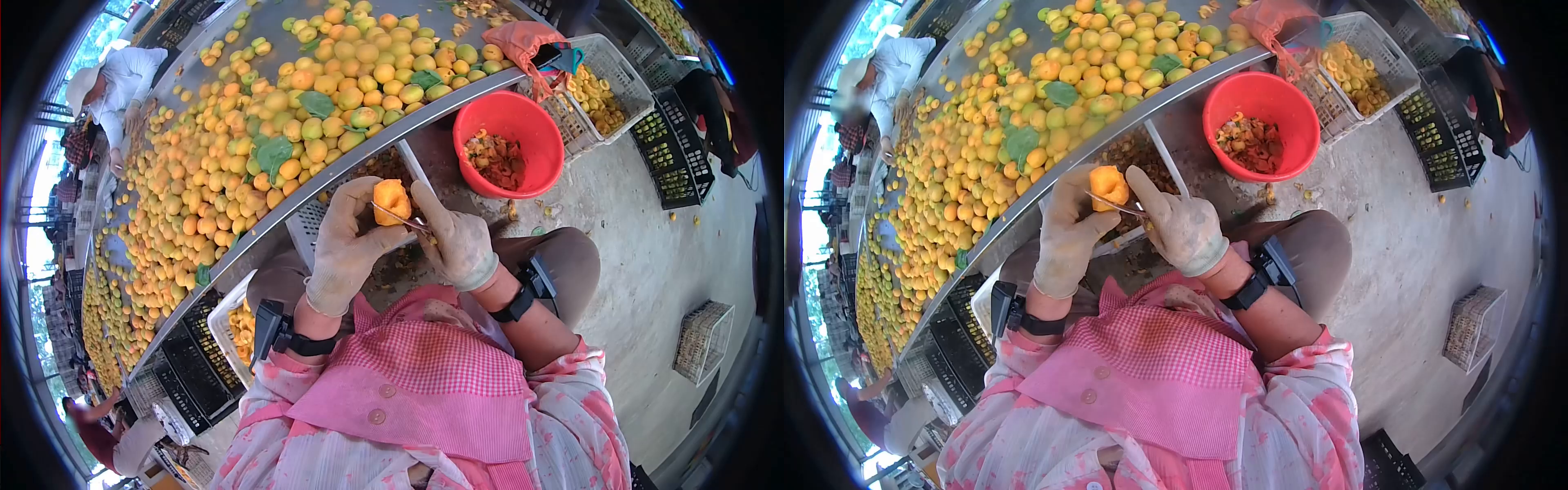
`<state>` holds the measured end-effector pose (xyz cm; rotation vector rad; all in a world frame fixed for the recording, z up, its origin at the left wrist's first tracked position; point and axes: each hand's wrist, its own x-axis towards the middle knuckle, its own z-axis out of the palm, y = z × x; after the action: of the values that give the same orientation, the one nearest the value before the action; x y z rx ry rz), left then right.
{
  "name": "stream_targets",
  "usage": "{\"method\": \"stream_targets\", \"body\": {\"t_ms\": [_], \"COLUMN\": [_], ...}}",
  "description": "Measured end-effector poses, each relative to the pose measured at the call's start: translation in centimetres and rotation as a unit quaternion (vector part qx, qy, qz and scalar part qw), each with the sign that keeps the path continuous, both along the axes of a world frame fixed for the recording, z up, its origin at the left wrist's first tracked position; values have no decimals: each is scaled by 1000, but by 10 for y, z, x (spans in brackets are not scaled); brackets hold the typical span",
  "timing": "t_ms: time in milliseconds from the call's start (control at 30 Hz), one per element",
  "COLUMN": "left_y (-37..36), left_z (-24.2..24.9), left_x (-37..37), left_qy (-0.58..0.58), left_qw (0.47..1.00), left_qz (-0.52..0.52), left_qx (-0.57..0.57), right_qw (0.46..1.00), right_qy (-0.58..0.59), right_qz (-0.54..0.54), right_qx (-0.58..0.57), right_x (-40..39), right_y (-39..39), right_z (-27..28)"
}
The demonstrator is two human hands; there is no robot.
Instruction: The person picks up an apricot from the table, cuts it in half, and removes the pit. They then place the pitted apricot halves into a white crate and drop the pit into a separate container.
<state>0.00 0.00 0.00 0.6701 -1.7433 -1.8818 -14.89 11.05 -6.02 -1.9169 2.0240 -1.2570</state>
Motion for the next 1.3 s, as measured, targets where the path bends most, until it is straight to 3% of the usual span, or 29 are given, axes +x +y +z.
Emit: {"method": "stream_targets", "body": {"t_ms": [400, 500, 700, 900, 1000, 1067, 1100, 1167, 1300], "left_y": [8, 12, 19, 23, 27, 31, 32, 35, 33], "left_z": [-1, 2, 0, -2, -3, 6, 4, -3, -7], "left_x": [0, -1, -1, -5, -9, -12, -15, -20, -25], "left_qy": [-3, 5, -10, -8, 54, -67, -69, 9, 42], "left_qw": [999, 996, 997, 990, 977, 986, 986, 973, 966], "left_qz": [-16, -8, -23, 7, -13, -26, -27, -16, -26], "left_qx": [33, 89, 78, 138, 206, 147, 147, 230, 253], "right_qw": [998, 998, 999, 995, 991, 996, 996, 998, 998], "right_qy": [33, 37, 27, 64, 75, 48, 46, 28, 24], "right_qz": [-23, -33, -30, -68, -98, -74, -76, -56, -60], "right_qx": [-39, -40, 31, -23, -42, -29, -29, -15, -10], "right_x": [-1, 3, 4, -5, -8, -11, -13, -14, -21], "right_y": [6, 6, 13, 20, 24, 27, 27, 30, 32], "right_z": [-16, -14, 1, -14, -15, -13, -9, -1, -4]}}
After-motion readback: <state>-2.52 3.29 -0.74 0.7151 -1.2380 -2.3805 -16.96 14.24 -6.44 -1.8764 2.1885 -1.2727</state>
